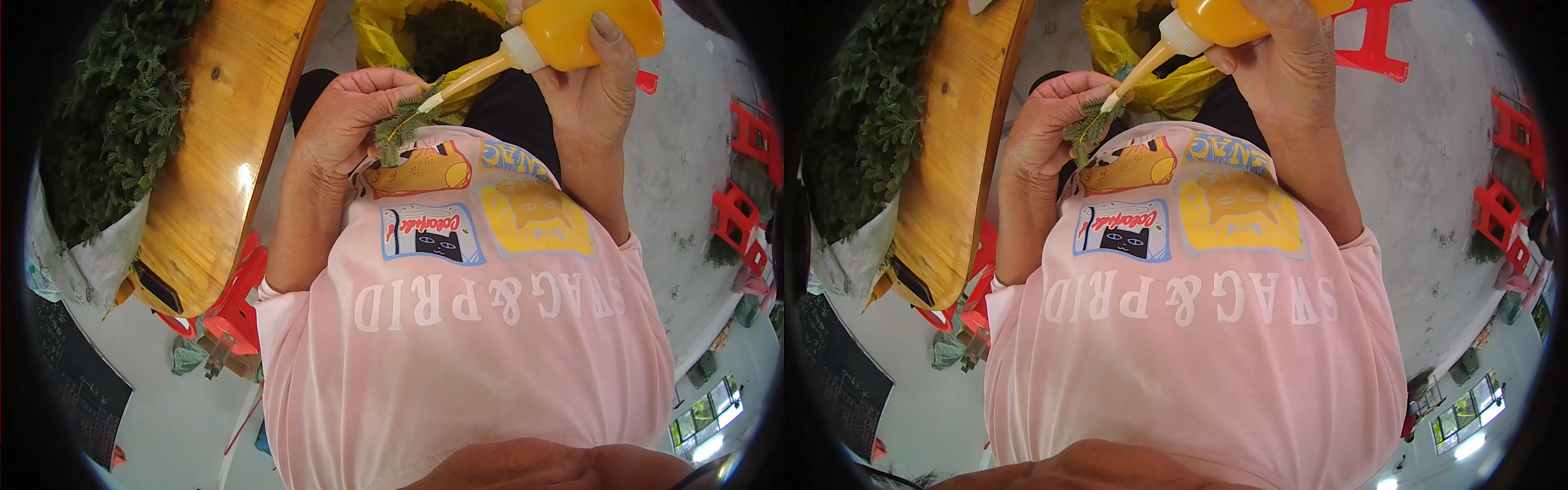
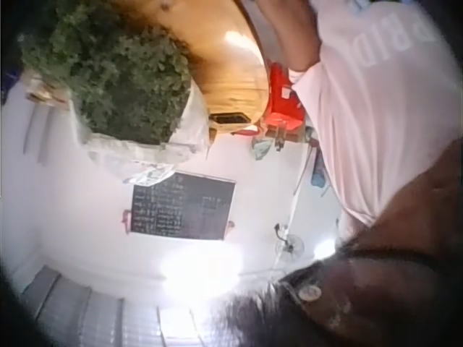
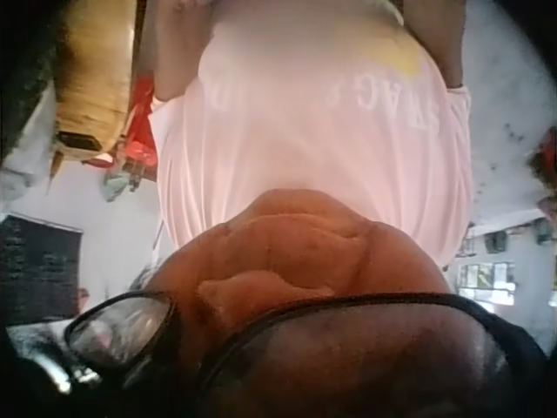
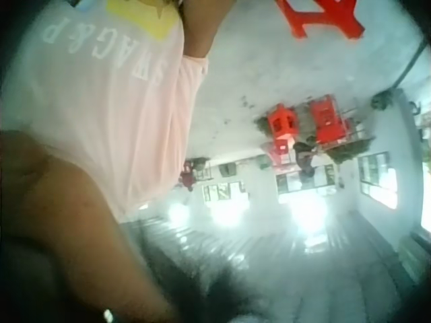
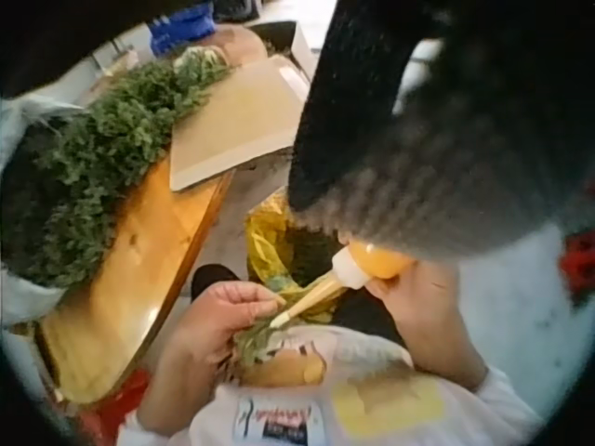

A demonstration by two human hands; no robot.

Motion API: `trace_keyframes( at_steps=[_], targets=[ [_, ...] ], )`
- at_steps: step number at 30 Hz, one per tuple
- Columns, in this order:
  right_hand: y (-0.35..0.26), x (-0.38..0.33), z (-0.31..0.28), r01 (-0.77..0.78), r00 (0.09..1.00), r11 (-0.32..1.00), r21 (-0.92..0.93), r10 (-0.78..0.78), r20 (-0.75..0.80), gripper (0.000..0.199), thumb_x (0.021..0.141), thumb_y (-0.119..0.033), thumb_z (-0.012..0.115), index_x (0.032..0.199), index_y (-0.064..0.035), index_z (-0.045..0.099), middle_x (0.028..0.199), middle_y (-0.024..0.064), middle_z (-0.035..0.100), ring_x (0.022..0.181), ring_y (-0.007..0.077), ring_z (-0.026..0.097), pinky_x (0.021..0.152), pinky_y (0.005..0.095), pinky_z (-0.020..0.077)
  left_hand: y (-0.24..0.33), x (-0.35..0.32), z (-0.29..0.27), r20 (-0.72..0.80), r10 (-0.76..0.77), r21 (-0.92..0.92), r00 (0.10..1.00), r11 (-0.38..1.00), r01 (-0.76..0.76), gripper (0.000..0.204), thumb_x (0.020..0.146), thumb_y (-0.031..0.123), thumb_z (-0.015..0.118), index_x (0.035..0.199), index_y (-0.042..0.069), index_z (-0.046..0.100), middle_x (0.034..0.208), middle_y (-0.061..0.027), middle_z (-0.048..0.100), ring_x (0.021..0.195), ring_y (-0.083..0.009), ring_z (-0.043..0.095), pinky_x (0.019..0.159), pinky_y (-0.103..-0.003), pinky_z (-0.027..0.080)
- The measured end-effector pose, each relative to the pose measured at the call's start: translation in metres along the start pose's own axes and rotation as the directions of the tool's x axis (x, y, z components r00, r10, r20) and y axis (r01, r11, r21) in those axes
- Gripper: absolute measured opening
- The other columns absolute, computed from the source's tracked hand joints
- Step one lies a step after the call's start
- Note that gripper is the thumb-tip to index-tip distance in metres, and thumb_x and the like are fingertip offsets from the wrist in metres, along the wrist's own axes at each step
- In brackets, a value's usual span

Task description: Apply adhesive from a squeeze bottle to small green plant sprigs.

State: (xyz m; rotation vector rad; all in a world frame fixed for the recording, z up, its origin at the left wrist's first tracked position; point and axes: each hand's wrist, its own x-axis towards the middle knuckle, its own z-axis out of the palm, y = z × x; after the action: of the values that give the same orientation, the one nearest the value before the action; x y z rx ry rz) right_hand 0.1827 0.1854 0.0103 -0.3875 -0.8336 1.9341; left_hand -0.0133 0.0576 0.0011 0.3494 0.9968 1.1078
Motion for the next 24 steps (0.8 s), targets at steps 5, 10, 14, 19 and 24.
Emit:
trace_keyframes(
  at_steps=[5,10,14,19,24],
  targets=[
    [0.002,0.0,-0.008,0.032,0.999,0.997,0.065,-0.031,-0.019,0.042,0.086,-0.035,0.057,0.113,-0.0029,0.051,0.112,0.0136,0.057,0.098,0.0284,0.056,0.083,0.0403,0.0486,-0.002,-0.001,0.001,-0.005,0.012,-0.041,1.0,0.999,-0.012,0.017,0.083,0.004,0.061,0.098,-0.003,0.064,0.088,-0.0118,0.068,0.07,-0.0115,0.065,0.062,-0.021,0.053],
    [-0.002,-0.001,-0.014,0.013,0.999,0.998,0.059,-0.015,0.036,0.043,0.086,-0.034,0.058,0.116,-0.0033,0.051,0.114,0.0126,0.056,0.103,0.0281,0.055,0.085,0.0418,0.0475,-0.002,-0.001,0.006,-0.083,0.026,-0.022,0.996,0.999,-0.028,0.016,0.083,0.004,0.062,0.097,-0.004,0.064,0.086,-0.0119,0.067,0.066,-0.0117,0.064,0.057,-0.021,0.053],
    [-0.001,-0.003,-0.016,0.034,0.998,0.998,0.044,-0.031,-0.05,0.044,0.087,-0.035,0.058,0.117,-0.0044,0.051,0.115,0.0114,0.056,0.103,0.0273,0.054,0.084,0.0414,0.0473,-0.003,-0.001,0.001,-0.048,0.02,-0.046,0.999,0.999,-0.023,0.017,0.084,0.005,0.061,0.097,-0.004,0.063,0.086,-0.0126,0.067,0.064,-0.0121,0.064,0.055,-0.022,0.053],
    [-0.001,-0.004,-0.025,0.063,0.995,0.998,0.031,-0.061,-0.076,0.043,0.088,-0.036,0.056,0.118,-0.006,0.051,0.113,0.0101,0.056,0.1,0.0251,0.055,0.08,0.0386,0.0481,-0.002,-0.001,0.001,-0.035,0.018,-0.07,0.999,0.997,-0.021,0.016,0.084,0.005,0.061,0.097,-0.004,0.063,0.086,-0.0137,0.067,0.063,-0.0127,0.064,0.054,-0.022,0.053],
    [-0.007,-0.003,-0.027,0.016,0.997,0.994,0.104,-0.023,0.072,0.041,0.089,-0.038,0.051,0.116,-0.0073,0.052,0.11,0.0081,0.057,0.097,0.022,0.056,0.072,0.0338,0.0485,-0.003,-0.001,0.001,-0.051,-0.003,-0.07,0.999,0.998,-0.001,0.016,0.084,0.004,0.06,0.098,-0.004,0.063,0.088,-0.0157,0.067,0.063,-0.013,0.064,0.053,-0.022,0.052]
  ],
)
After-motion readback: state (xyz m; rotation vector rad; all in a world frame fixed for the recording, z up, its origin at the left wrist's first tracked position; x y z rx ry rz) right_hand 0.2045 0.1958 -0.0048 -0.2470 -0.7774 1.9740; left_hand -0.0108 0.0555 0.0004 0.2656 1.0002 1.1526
